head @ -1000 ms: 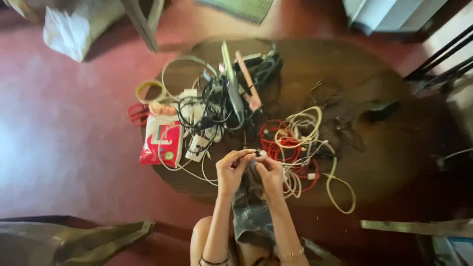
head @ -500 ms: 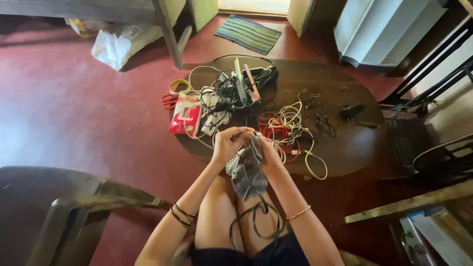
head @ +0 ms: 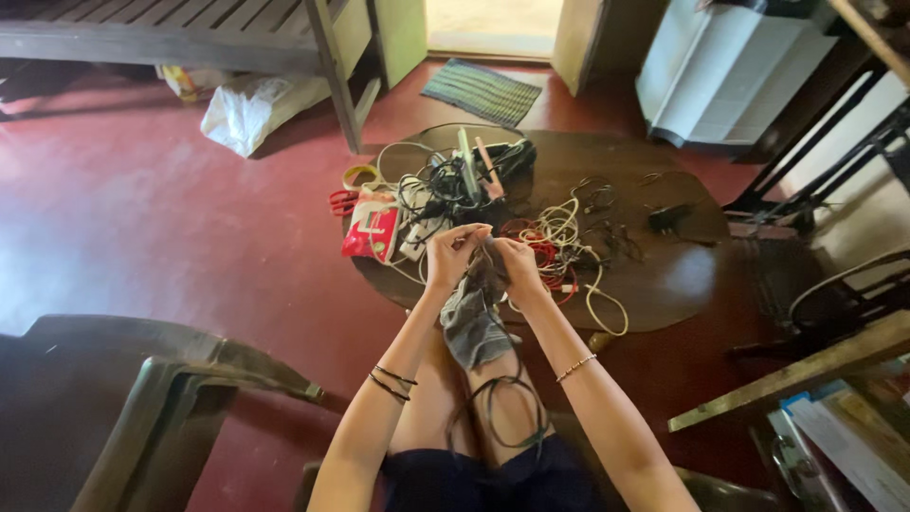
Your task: The person sits at a table and wipes a small red electronic component with a gray cloth. They repeatedly rub the component and the cloth, then place the component on the table among other cables and items.
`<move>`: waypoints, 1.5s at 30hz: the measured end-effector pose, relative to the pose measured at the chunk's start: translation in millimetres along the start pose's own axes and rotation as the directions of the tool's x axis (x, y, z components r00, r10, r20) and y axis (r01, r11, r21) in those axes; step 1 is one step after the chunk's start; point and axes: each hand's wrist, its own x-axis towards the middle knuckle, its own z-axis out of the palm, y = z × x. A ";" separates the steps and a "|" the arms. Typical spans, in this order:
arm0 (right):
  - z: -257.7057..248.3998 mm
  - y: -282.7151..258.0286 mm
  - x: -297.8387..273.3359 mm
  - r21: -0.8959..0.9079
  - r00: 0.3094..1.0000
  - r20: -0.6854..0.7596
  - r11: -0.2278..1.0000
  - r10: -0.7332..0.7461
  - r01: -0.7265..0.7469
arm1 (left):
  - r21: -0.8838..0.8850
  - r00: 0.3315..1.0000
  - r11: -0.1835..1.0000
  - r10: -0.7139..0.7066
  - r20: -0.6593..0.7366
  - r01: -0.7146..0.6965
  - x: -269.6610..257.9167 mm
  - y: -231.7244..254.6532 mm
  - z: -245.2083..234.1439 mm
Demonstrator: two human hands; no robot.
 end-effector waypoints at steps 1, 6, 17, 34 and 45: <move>-2.9 1.9 -2.9 -0.041 1.000 -0.003 0.999 0.006 -0.006 | -0.019 0.999 0.999 0.029 -0.015 -0.029 -0.3 -1.9 2.5; -6.3 -7.1 11.5 -0.095 0.999 -0.007 0.995 -0.035 0.034 | -0.089 0.993 0.991 -0.105 -0.049 0.100 16.0 -2.9 14.4; -33.9 -14.9 63.9 -0.092 0.984 -0.134 0.990 -0.121 0.109 | -0.166 0.993 0.986 -0.008 0.117 0.028 71.6 -36.9 50.1; -122.8 36.1 180.4 -0.515 0.940 0.032 0.800 -0.341 0.308 | -0.086 0.995 0.994 -0.064 0.076 0.070 113.3 -127.0 93.4; -122.7 47.2 141.4 -0.384 0.939 0.162 0.858 -0.303 0.343 | -0.433 0.946 0.847 -0.227 0.231 0.309 78.8 -143.0 78.2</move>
